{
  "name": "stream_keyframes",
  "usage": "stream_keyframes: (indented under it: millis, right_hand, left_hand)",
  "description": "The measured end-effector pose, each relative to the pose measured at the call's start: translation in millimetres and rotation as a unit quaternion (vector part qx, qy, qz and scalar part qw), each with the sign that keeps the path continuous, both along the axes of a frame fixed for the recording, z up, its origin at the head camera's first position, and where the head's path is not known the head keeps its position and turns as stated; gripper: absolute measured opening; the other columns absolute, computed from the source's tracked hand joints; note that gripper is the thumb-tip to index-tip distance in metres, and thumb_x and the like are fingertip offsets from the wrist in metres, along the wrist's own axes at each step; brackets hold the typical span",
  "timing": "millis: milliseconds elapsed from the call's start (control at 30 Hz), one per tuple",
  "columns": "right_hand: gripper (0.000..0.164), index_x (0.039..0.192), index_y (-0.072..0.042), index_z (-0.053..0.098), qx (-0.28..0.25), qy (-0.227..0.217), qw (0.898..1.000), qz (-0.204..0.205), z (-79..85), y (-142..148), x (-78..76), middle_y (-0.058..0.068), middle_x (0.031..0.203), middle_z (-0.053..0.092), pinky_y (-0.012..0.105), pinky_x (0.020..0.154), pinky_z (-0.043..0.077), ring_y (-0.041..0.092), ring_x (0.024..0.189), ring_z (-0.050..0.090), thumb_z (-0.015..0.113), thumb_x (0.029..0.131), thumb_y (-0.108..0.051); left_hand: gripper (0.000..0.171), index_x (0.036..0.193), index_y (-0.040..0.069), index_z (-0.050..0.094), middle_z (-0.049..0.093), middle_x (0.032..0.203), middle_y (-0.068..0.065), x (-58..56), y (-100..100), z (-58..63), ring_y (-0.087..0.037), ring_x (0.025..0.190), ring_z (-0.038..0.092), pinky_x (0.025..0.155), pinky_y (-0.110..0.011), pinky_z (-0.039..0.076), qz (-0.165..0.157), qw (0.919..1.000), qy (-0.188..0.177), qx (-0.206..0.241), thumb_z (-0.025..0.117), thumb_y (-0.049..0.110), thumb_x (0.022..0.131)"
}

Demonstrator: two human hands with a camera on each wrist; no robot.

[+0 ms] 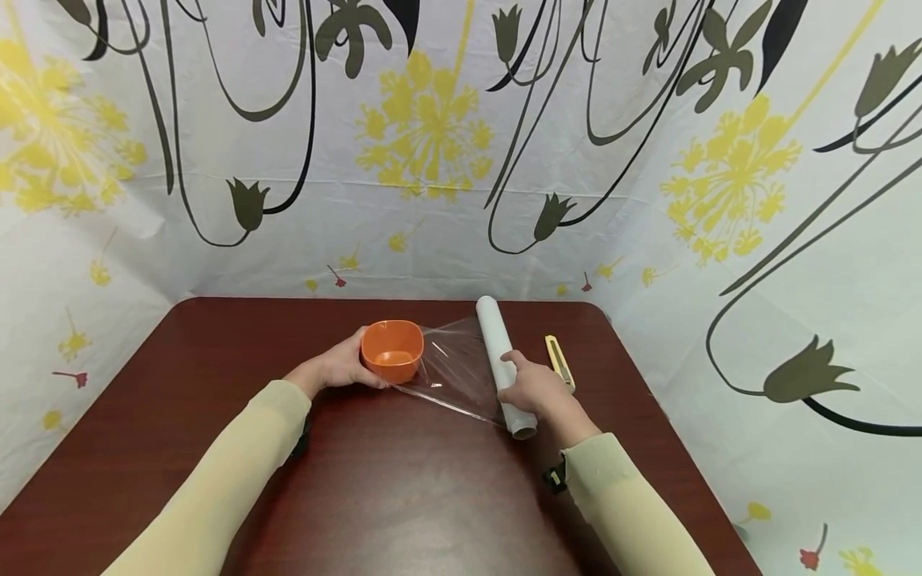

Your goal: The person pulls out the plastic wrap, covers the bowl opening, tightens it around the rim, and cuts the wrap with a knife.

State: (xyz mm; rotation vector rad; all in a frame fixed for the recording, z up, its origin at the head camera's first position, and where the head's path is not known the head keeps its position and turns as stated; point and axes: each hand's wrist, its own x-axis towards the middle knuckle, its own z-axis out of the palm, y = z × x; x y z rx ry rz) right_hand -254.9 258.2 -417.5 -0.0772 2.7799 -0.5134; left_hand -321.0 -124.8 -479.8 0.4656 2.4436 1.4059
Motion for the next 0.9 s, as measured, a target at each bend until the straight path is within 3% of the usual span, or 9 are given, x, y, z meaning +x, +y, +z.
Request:
stream_keyframes:
  millis: [233,367,533,733,900]
  right_hand:
    - [0.076,0.166,-0.018,0.038,0.010,0.006,1.000,-0.009,-0.4,-1.4,3.4,0.007,0.071,0.067,0.029,0.046,0.044,0.016,0.046,0.047,0.071,0.098,-0.027]
    - [0.076,0.167,-0.019,0.037,-0.006,-0.003,1.000,-0.022,-0.1,1.4,3.9,0.012,0.077,0.069,0.030,0.045,0.046,0.017,0.047,0.047,0.071,0.099,-0.026]
    - [0.076,0.167,-0.018,0.034,-0.044,-0.016,0.999,-0.024,-0.3,9.0,3.8,0.014,0.092,0.070,0.039,0.053,0.057,0.021,0.060,0.058,0.070,0.101,-0.026]
    - [0.076,0.168,-0.018,0.033,-0.075,-0.025,0.997,-0.023,-3.1,18.8,1.6,0.019,0.104,0.070,0.041,0.061,0.060,0.020,0.068,0.060,0.069,0.102,-0.027]
    - [0.077,0.169,-0.019,0.031,-0.076,-0.030,0.996,-0.024,-4.4,22.7,1.7,0.016,0.094,0.071,0.040,0.058,0.058,0.018,0.060,0.053,0.068,0.102,-0.028]
  left_hand:
    - [0.110,0.162,0.009,0.032,0.051,0.161,-0.018,-0.9,1.2,3.0,-0.039,0.148,0.050,0.130,-0.058,0.038,-0.005,1.0000,-0.001,0.007,0.101,0.014,0.076]
    - [0.111,0.162,0.007,0.032,0.052,0.161,-0.019,-1.0,2.4,4.2,-0.039,0.148,0.050,0.130,-0.058,0.037,-0.011,0.9999,0.005,0.008,0.101,0.013,0.075]
    - [0.111,0.162,0.008,0.033,0.052,0.161,-0.019,-2.6,2.0,2.6,-0.038,0.149,0.049,0.132,-0.059,0.034,-0.011,0.9998,0.014,0.007,0.102,0.013,0.075]
    - [0.113,0.164,0.009,0.031,0.050,0.163,-0.018,-2.7,0.7,0.2,-0.039,0.150,0.048,0.132,-0.059,0.032,-0.008,0.9999,0.001,0.008,0.101,0.014,0.075]
    - [0.114,0.165,0.008,0.029,0.049,0.164,-0.019,-2.5,1.2,-0.6,-0.040,0.151,0.047,0.132,-0.060,0.032,-0.008,0.9999,-0.004,0.005,0.101,0.015,0.076]
